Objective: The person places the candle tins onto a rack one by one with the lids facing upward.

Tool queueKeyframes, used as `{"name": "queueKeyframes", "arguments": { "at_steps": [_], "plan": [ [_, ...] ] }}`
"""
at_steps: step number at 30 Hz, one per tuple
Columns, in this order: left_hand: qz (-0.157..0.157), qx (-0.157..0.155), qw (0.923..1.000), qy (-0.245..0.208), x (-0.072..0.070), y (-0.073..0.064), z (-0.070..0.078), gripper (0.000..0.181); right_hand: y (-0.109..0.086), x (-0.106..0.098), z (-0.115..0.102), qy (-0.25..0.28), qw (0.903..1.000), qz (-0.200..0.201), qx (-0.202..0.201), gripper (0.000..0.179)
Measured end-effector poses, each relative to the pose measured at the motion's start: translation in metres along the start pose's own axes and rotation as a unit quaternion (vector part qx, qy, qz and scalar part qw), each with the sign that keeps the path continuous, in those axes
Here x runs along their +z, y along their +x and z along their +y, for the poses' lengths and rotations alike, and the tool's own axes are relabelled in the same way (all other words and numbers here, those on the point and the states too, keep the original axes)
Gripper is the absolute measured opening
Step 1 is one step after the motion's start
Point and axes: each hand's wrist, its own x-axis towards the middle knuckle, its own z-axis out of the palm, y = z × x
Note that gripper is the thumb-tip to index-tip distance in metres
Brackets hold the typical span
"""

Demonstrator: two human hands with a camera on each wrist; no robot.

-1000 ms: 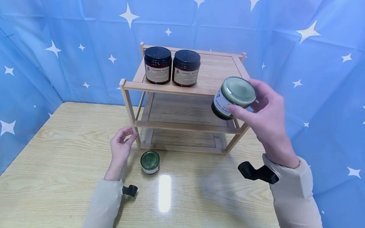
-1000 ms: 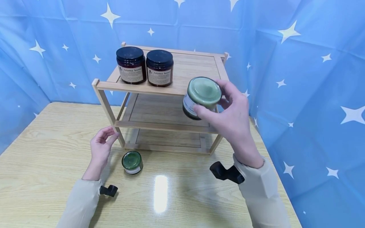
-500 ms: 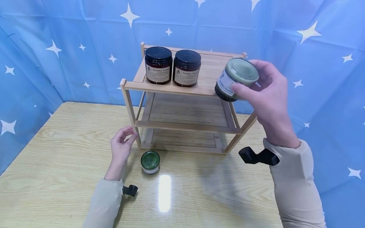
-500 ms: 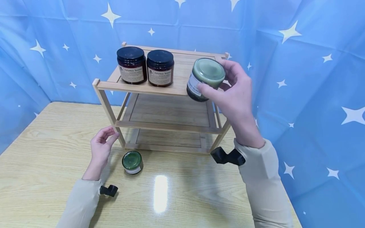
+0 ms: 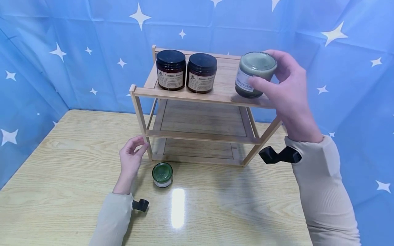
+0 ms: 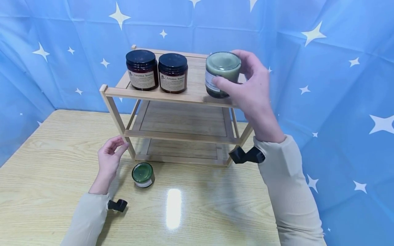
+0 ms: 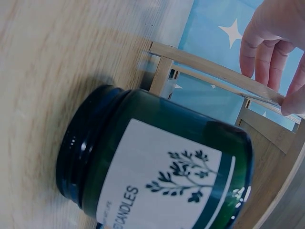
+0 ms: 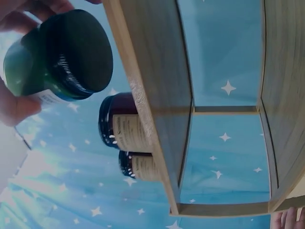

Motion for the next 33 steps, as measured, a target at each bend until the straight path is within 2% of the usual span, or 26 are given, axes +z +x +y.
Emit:
{"name": "queueKeyframes", "arguments": {
  "at_steps": [11,16,23,25,31,33],
  "plan": [
    [-0.004,-0.001,1.0000,0.003,-0.001,0.000,-0.001,0.031,0.010,0.002,0.006,0.010,0.9996,-0.012,-0.023,0.047],
    [-0.005,-0.001,1.0000,0.001,-0.001,0.000,-0.001,0.031,0.014,0.002,0.008,-0.016,0.9997,0.011,-0.011,0.047],
    [-0.004,-0.001,1.0000,0.000,-0.001,0.000,-0.002,0.032,0.017,0.002,0.010,-0.074,0.9967,0.017,-0.029,0.042],
    [-0.004,0.000,1.0000,-0.001,-0.001,0.000,-0.002,0.032,0.018,0.002,0.009,-0.067,0.9973,0.008,-0.031,0.040],
    [-0.005,0.002,1.0000,-0.004,-0.001,0.000,-0.002,0.030,0.021,0.001,0.008,-0.003,0.9993,-0.032,-0.020,0.040],
    [-0.005,0.003,1.0000,-0.003,-0.002,0.000,-0.002,0.029,0.022,0.000,0.008,-0.002,0.9991,-0.038,-0.018,0.042]
  ]
}}
